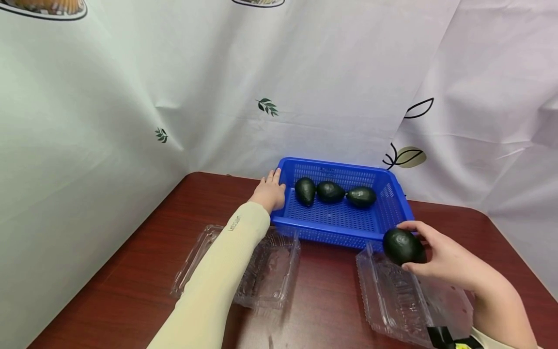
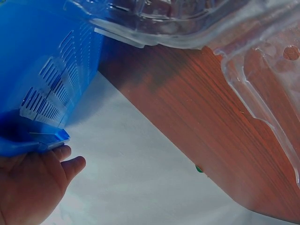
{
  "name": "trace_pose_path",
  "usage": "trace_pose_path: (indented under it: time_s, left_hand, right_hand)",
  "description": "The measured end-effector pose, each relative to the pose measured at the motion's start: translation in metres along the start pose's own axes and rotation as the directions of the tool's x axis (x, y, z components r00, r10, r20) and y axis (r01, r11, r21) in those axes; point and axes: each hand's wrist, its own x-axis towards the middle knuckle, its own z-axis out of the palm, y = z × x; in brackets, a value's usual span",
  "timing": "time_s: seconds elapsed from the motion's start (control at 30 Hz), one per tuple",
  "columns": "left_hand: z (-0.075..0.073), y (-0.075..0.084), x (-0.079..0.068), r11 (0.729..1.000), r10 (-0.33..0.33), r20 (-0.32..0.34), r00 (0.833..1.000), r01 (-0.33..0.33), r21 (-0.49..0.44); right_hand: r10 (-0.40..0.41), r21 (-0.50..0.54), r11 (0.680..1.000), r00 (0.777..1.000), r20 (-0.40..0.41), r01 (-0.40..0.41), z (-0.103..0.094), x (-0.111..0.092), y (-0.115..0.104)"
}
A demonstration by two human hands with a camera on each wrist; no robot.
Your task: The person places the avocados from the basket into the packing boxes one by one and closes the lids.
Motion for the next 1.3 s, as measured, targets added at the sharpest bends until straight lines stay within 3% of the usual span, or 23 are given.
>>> trace_pose_path:
  time_s: [0.73, 1.3]
  left_hand:
    - [0.002, -0.001, 0.001, 1.0, 0.002, -0.011, 1.0, -0.002, -0.008]
    - [0.003, -0.001, 0.001, 1.0, 0.008, -0.023, 1.0, -0.009, -0.006]
  right_hand:
    - [-0.063, -0.16, 0.985, 0.998, -0.002, 0.062, 0.002, -0.002, -0.006]
    - [-0.006, -0.221, 0.975, 0.996, 0.088, 0.026, -0.002, 0.006, -0.011]
